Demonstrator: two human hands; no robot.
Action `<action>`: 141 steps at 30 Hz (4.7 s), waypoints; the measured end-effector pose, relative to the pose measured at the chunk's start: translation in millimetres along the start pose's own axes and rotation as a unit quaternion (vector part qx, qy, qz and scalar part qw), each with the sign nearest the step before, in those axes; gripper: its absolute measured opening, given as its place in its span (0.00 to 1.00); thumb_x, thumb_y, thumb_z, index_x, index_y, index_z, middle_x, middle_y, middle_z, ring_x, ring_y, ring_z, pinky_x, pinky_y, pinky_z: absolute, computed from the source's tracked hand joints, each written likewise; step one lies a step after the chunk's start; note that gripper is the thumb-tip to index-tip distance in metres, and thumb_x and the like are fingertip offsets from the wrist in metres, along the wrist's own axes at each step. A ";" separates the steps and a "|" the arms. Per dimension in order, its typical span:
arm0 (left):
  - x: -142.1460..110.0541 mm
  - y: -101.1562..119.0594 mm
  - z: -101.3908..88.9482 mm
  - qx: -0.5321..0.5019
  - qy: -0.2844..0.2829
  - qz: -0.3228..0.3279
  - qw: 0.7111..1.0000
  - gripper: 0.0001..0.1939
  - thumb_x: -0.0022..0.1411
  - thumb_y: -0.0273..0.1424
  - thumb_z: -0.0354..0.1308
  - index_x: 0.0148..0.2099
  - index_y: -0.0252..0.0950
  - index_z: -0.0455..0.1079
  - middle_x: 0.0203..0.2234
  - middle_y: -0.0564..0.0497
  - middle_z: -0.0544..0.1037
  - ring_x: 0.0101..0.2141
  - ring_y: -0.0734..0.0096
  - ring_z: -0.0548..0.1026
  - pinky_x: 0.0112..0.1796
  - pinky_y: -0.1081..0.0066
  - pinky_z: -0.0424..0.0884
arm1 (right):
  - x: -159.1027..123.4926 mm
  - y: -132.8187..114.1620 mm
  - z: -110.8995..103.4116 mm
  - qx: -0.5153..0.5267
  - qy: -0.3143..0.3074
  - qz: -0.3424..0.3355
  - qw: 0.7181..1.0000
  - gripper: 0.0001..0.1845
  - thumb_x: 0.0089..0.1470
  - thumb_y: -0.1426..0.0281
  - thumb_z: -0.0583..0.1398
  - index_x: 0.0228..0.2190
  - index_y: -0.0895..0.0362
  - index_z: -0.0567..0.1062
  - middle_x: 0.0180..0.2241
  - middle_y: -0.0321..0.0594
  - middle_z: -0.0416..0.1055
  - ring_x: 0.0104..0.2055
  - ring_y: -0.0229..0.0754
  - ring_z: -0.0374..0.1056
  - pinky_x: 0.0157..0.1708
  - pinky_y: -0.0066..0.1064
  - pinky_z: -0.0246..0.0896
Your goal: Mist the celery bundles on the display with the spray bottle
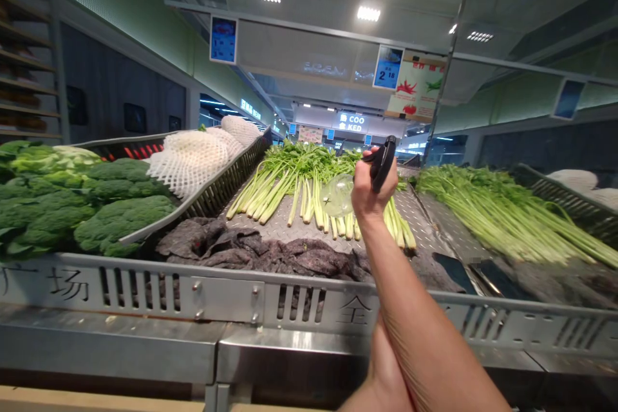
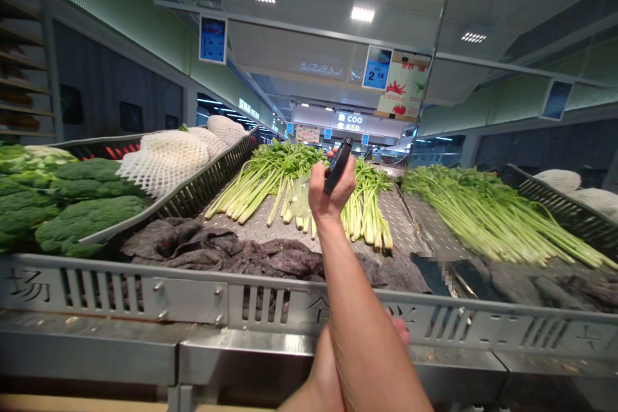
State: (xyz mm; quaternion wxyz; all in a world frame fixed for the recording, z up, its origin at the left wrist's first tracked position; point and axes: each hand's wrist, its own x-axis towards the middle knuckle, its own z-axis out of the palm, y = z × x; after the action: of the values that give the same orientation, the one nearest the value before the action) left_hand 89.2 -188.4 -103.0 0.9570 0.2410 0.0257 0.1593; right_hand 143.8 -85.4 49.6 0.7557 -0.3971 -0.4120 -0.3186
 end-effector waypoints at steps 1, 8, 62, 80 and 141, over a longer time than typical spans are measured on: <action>-0.9 9.9 7.5 -0.009 0.003 -0.003 1.000 0.28 0.49 0.50 0.48 0.39 0.29 0.67 0.35 0.41 0.74 0.41 0.58 0.70 0.41 0.66 0.65 | -1.2 2.4 -2.1 -0.007 -0.001 0.000 1.000 0.15 0.41 0.69 0.51 0.35 0.58 0.64 0.34 0.37 0.66 0.34 0.36 0.64 0.34 0.31 0.59; -11.7 133.6 37.2 0.069 -0.039 0.274 0.959 0.26 0.57 0.45 0.38 0.45 0.29 0.62 0.46 0.40 0.68 0.46 0.66 0.68 0.46 0.68 0.63 | 14.4 48.6 -42.3 -0.142 0.021 -0.014 0.990 0.16 0.39 0.68 0.53 0.35 0.57 0.66 0.32 0.37 0.68 0.28 0.37 0.64 0.33 0.31 0.58; 58.4 242.9 -71.9 0.693 0.305 0.407 0.512 0.18 0.51 0.35 0.50 0.44 0.32 0.62 0.41 0.44 0.69 0.38 0.67 0.70 0.41 0.67 0.64 | -23.7 112.7 -100.4 -0.253 -0.074 0.148 0.953 0.15 0.36 0.65 0.53 0.29 0.58 0.70 0.26 0.38 0.69 0.30 0.44 0.64 0.33 0.34 0.56; 52.1 240.0 -63.1 0.665 0.302 0.437 0.525 0.19 0.55 0.38 0.43 0.45 0.32 0.61 0.43 0.43 0.69 0.42 0.63 0.68 0.45 0.63 0.61 | -24.8 113.9 -100.2 -0.233 -0.050 0.184 0.953 0.15 0.36 0.65 0.53 0.29 0.58 0.70 0.28 0.40 0.69 0.33 0.45 0.64 0.36 0.34 0.55; 54.1 232.9 -65.0 0.721 0.261 0.456 0.452 0.19 0.56 0.38 0.43 0.46 0.33 0.60 0.43 0.43 0.67 0.46 0.62 0.63 0.47 0.61 0.58 | -27.3 115.2 -100.8 -0.212 -0.123 0.189 0.951 0.16 0.36 0.63 0.54 0.27 0.59 0.73 0.25 0.38 0.69 0.29 0.42 0.64 0.31 0.32 0.57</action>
State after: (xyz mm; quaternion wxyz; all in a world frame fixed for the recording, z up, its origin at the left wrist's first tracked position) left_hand 64.2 52.2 -49.5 0.1790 0.7694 0.2662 0.5524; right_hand 261.7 -112.7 -48.0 0.6441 -0.6545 -0.3424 -0.1987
